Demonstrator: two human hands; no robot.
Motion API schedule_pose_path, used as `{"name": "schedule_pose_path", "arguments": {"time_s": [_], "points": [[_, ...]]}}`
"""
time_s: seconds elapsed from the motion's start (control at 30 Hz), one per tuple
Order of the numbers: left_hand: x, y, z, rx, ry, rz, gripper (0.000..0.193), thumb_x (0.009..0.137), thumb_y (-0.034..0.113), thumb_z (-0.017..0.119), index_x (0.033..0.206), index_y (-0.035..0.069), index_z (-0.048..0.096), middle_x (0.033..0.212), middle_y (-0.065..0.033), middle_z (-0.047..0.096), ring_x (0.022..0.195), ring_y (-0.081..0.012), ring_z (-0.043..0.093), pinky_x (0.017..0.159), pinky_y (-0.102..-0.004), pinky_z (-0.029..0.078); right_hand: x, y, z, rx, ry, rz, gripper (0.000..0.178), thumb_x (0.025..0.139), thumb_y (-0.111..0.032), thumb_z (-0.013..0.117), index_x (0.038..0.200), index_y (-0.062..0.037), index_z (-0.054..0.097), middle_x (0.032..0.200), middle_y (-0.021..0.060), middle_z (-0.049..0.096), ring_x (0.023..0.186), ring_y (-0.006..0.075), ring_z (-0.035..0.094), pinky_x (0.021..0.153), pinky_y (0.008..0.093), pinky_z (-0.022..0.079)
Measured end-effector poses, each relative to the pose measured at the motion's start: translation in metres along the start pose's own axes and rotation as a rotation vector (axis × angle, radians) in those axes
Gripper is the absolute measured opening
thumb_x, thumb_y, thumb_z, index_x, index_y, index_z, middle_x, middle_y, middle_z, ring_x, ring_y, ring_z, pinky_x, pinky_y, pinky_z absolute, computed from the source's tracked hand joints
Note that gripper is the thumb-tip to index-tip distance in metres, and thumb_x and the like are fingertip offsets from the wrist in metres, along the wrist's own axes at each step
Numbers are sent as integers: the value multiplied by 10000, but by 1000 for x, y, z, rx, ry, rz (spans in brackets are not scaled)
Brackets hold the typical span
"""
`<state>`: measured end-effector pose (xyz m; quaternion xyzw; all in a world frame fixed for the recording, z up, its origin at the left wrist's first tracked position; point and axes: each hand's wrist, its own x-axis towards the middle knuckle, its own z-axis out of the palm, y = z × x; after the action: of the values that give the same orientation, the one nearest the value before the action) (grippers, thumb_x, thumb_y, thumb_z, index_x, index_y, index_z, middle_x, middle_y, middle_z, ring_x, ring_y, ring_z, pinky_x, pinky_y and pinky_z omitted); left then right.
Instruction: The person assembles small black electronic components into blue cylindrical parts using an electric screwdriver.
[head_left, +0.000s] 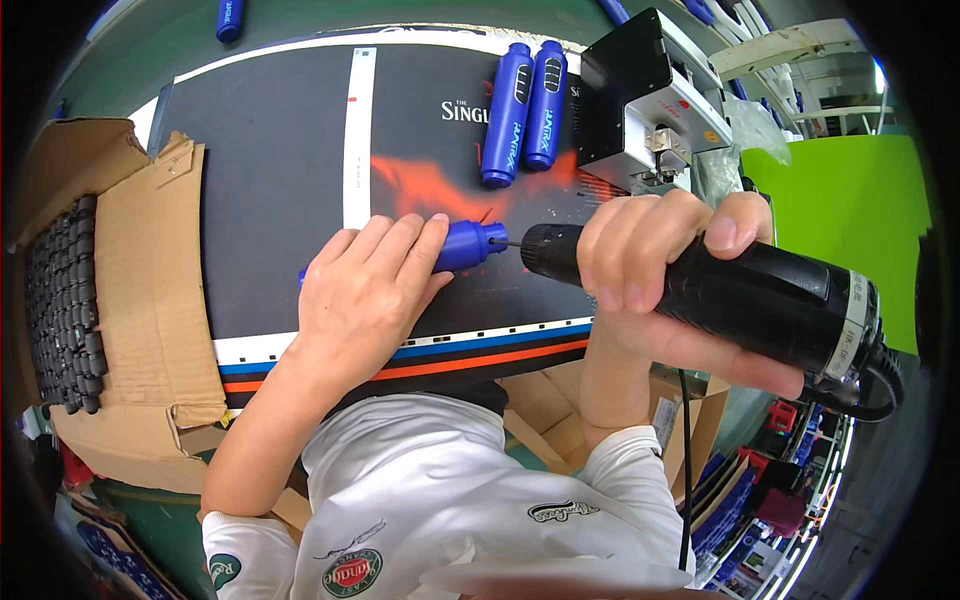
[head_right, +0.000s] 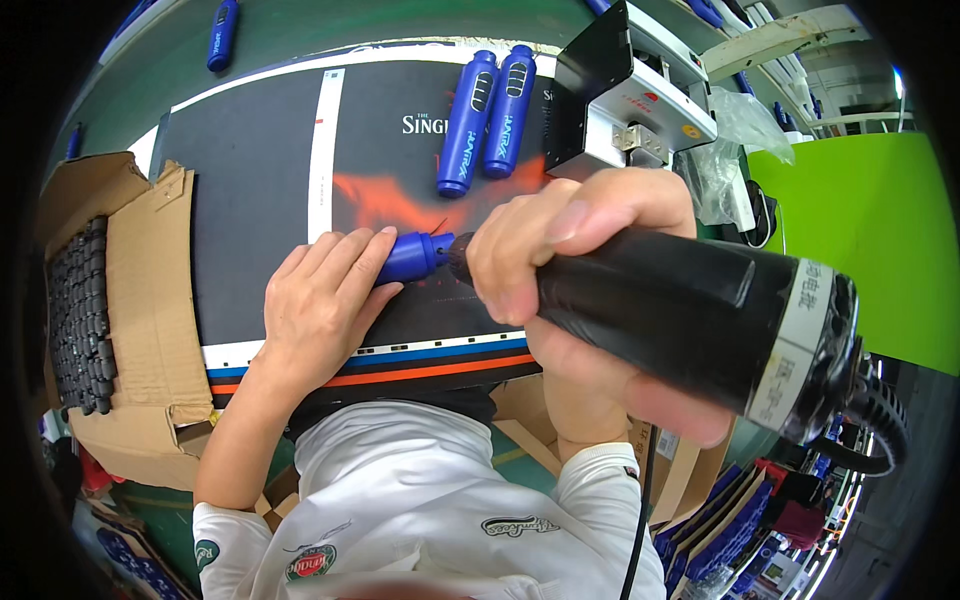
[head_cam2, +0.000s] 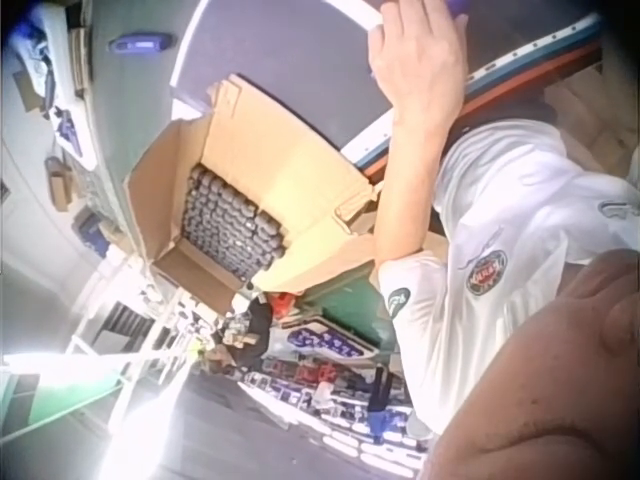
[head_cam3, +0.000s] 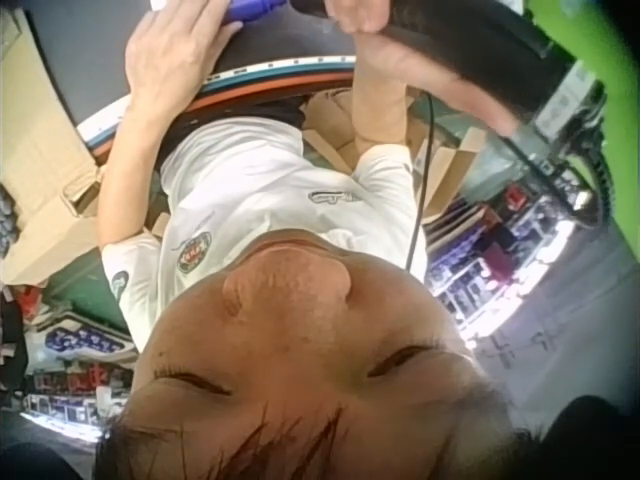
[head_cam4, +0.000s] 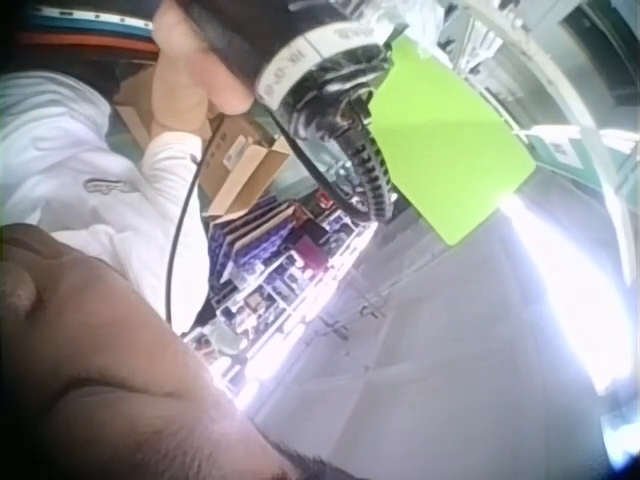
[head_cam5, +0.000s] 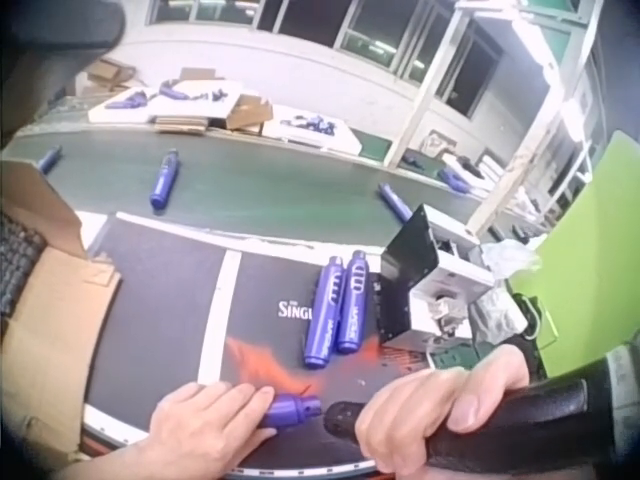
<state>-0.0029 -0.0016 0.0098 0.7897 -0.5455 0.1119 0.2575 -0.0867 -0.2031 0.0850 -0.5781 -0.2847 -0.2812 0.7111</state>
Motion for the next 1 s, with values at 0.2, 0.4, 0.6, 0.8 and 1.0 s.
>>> {"name": "schedule_pose_path", "arguments": {"time_s": [0.2, 0.4, 0.6, 0.8, 1.0], "points": [[2, -1, 3, -11, 15, 15, 463, 741, 177, 760, 1158, 32, 621, 1006, -61, 617, 852, -196, 581, 685, -316, 461, 0, -5, -1, 5, 31, 11, 920, 670, -866, 556, 1150, -89, 448, 704, 27, 534, 545, 135, 509, 464, 269, 422], [0, -3, -12, -33, -20, -36, 493, 718, 184, 785, 1163, 46, 623, 989, -66, 606, 857, -220, 582, 703, -325, 468, -2, -25, 1, 202, 336, -72, 713, 834, -623, 636, 1221, -49, 461, 738, 3, 506, 557, 107, 479, 524, 242, 407], [-2, -14, -50, -1234, 303, -343, 434, 805, 158, 790, 1164, -26, 632, 1078, -113, 636, 940, -165, 621, 845, -308, 514, -60, -22, 20, 503, 794, 390, 415, 997, -228, 522, 1338, -22, 408, 1122, 105, 567, 946, 206, 601, 724, 282, 542], [-22, -6, -83, -1509, 269, -368, 513, 824, -14, 746, 1276, -23, 504, 1196, -88, 610, 1118, -169, 596, 984, -340, 489, -93, 11, 69, 247, 671, 861, 479, 980, -235, 568, 1364, -42, 356, 1196, 208, 575, 1013, 313, 662, 748, 395, 615], [-66, -32, -117, -585, 280, -192, 516, 774, 2, 760, 1244, -4, 546, 1194, -148, 615, 1144, -294, 597, 979, -391, 477, -94, 25, 85, 260, 792, 805, 448, 982, -178, 564, 1375, -61, 381, 1139, 122, 598, 919, 210, 664, 719, 318, 560]]}}
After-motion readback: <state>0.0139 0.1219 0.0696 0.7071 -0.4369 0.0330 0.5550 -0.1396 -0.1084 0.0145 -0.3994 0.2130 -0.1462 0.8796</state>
